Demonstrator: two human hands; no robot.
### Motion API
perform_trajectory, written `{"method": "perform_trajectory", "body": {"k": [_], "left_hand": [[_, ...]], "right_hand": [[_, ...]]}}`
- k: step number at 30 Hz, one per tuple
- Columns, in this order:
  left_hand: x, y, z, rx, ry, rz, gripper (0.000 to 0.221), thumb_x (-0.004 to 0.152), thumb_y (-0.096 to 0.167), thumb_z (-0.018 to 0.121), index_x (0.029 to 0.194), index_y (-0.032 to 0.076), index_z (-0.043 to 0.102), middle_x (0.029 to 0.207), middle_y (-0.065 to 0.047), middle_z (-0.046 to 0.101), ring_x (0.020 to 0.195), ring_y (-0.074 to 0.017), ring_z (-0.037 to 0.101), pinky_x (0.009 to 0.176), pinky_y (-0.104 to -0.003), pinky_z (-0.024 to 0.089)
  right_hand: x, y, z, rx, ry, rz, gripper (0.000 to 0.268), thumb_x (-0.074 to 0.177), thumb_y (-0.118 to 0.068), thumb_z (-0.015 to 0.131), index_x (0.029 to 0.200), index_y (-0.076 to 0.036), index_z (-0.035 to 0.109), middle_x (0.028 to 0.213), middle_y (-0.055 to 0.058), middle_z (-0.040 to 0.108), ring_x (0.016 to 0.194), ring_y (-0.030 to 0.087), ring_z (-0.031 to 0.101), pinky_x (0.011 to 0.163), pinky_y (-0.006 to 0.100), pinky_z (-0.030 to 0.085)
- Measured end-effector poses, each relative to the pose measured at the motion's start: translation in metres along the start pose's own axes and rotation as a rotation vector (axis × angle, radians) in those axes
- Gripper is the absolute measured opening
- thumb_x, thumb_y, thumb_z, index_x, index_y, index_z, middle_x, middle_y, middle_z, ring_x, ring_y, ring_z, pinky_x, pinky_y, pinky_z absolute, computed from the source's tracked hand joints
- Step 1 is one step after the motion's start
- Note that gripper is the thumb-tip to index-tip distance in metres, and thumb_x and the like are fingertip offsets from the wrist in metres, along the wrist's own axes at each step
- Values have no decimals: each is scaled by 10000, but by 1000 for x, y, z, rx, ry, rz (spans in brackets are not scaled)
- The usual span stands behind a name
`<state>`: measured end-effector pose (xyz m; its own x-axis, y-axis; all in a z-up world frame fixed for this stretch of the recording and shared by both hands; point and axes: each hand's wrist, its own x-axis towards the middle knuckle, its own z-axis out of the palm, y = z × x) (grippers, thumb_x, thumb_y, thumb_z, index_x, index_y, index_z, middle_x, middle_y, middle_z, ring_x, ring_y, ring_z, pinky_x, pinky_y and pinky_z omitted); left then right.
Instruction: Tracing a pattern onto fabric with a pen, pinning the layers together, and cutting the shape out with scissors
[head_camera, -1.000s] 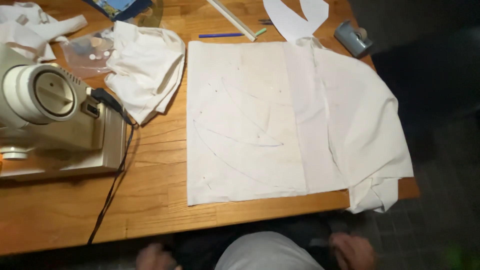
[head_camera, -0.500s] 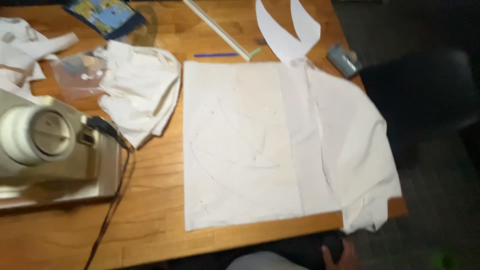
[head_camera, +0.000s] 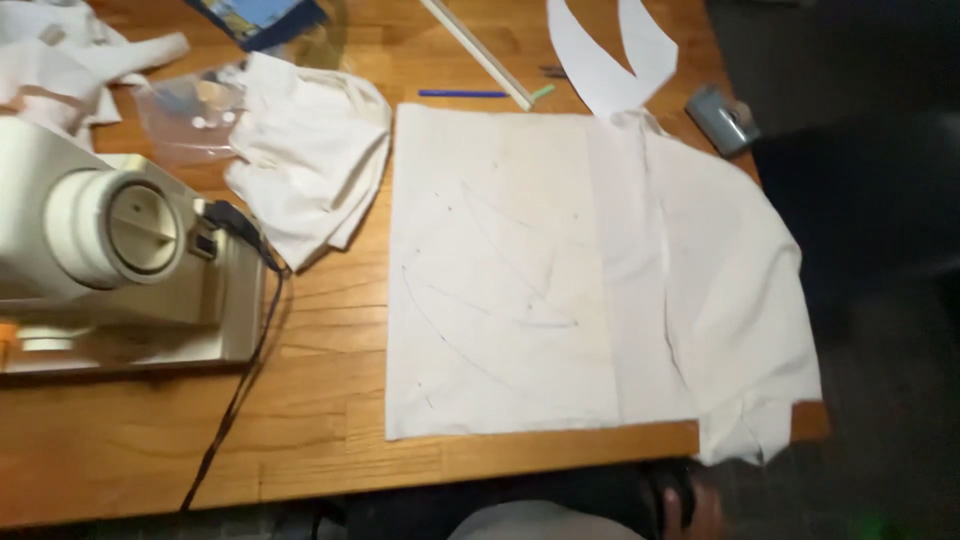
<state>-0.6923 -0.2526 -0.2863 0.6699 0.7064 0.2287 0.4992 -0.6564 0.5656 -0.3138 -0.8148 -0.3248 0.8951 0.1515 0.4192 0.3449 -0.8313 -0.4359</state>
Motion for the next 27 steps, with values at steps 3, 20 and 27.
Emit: {"method": "perform_trajectory", "body": {"k": [3, 20, 27], "left_hand": [[31, 31, 27, -51, 116, 108, 394, 891, 477, 814, 1090, 137, 826, 1024, -103, 819, 855, -337, 776, 780, -448, 576], [318, 315, -26, 241, -264, 95, 719, 1213, 535, 427, 1815, 144, 479, 1906, -204, 355, 1783, -457, 216, 1360, -734, 109], [398, 279, -12, 323, -385, 388, 754, 1194, 684, 385, 1820, 275, 485, 1937, -50, 379, 1809, -323, 240, 1427, -661, 183]], "right_hand": [[2, -1, -17, 78, 21, -57, 427, 1163, -296, 642, 1462, -19, 770, 1423, 229, 777, 1321, 407, 729, 1172, 517, 602], [302, -311, -86, -13, -338, -253, 577, 1027, -303, 815, 1509, -5, 707, 1240, 328, 810, 1178, 589, 764, 1003, 703, 592], [276, -335, -99, -411, -800, 1, 818, 1085, -675, 591, 1768, -225, 574, 1277, 265, 869, 1232, 565, 819, 989, 754, 604]]}}
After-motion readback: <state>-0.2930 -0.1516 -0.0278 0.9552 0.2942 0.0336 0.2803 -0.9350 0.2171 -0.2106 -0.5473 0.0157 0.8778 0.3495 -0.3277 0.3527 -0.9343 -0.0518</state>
